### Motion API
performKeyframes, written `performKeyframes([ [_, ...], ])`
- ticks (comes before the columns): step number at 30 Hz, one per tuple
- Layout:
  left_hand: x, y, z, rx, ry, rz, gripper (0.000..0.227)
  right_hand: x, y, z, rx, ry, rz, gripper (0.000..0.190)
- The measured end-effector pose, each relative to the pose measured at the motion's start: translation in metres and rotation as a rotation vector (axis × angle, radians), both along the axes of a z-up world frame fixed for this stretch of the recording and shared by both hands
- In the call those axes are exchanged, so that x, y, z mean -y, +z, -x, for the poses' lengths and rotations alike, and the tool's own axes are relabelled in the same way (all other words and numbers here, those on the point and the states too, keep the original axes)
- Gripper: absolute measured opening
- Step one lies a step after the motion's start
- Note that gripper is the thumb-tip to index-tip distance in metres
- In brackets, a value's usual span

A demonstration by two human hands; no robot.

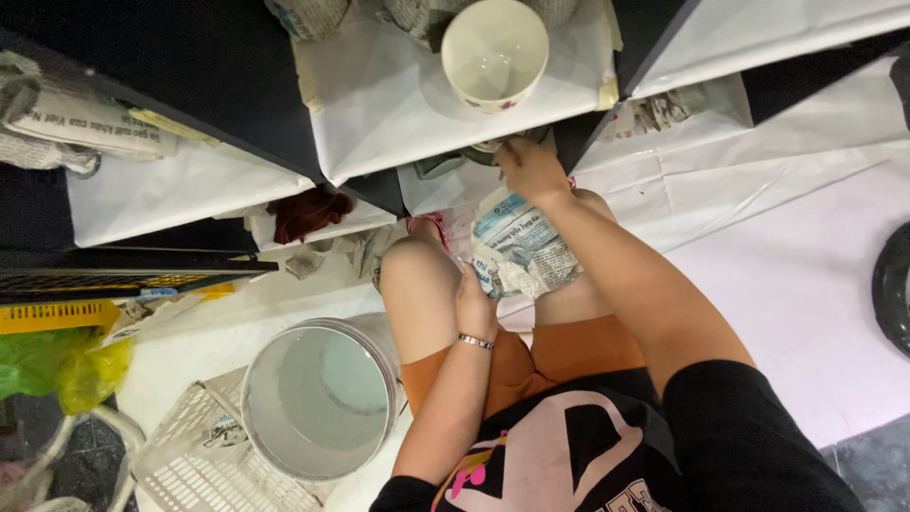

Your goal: The person sits on the floor and wraps small ceramic cups and bowls with newspaper. They fold the paper around each item, place the wrapped items on a nearby shelf, and repeat the process for several pieces.

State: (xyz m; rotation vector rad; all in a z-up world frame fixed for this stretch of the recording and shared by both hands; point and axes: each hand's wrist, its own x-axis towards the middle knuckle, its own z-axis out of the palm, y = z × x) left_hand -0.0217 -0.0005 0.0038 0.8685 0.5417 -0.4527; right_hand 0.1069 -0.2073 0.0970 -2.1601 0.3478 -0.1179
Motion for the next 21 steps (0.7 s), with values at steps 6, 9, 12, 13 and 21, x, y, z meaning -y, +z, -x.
performKeyframes([
  [6, 0.000, 0.013, 0.007, -0.077, -0.043, 0.022, 0.053, 0.002, 0.060, 0.122, 0.151, 0.299, 0.240, 0.050],
  [9, 0.006, 0.023, 0.019, 0.016, -0.115, 0.145, 0.057, 0.001, 0.077, 0.177, 0.122, 0.489, 0.278, 0.080],
  [12, 0.008, 0.028, 0.035, -0.045, -0.170, 0.047, 0.061, -0.002, 0.080, 0.225, 0.033, 0.612, 0.410, 0.102],
  [13, 0.007, 0.029, 0.040, -0.049, -0.178, 0.095, 0.059, -0.004, 0.080, 0.241, 0.048, 0.604, 0.420, 0.101],
  [21, 0.000, 0.055, 0.112, 0.336, -0.237, -0.180, 0.053, -0.015, 0.088, 0.370, 0.037, 0.467, 0.539, 0.063],
])
